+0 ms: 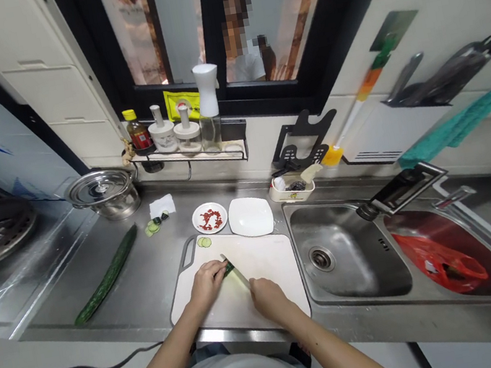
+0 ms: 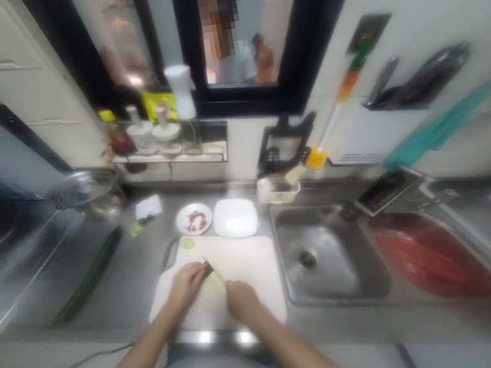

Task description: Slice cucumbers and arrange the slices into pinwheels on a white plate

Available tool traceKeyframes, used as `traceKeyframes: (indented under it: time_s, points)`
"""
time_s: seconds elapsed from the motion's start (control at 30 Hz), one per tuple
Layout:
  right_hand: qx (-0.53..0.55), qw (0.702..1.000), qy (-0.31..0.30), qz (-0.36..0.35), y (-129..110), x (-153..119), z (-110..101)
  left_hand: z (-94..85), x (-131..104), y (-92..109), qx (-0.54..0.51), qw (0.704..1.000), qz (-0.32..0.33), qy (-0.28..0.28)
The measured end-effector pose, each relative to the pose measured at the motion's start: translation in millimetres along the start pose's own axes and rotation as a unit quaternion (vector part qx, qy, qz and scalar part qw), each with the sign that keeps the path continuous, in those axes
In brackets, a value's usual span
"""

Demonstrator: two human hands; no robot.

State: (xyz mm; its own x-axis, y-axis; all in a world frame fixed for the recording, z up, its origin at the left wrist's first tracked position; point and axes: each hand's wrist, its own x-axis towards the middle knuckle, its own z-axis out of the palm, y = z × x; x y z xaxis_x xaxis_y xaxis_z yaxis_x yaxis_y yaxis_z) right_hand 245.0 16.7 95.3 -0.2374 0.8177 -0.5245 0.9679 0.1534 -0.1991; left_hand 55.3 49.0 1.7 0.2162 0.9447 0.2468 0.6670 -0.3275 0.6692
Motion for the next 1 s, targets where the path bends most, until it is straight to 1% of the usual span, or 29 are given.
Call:
traceKeyframes:
  time_s: [0.37,0.6,0.73,0.87,1.0]
  points:
    - [-0.012,1.0,0.009,0.006,-0.5,6.7,6.4,2.3,-0.2,-1.1,-0.013,1.0,-0.006,-0.006]
    - [-0.011,1.0,0.019,0.008,2.6,9.9,18.2,3.4,-0.6,0.4,-0.013,1.0,-0.017,-0.005]
    - [-0.01,0.999,0.027,0.017,2.1,9.7,24.9,5.2,-1.3,-1.0,-0.014,1.0,-0.019,0.0]
    - [-0.008,0.999,0.035,0.026,-0.6,8.2,25.6,6.6,-2.0,-2.2,-0.016,1.0,-0.014,0.009]
    - [-0.012,0.999,0.034,0.034,0.0,0.3,26.3,6.4,-2.7,-1.3,-0.024,1.0,-0.011,0.012]
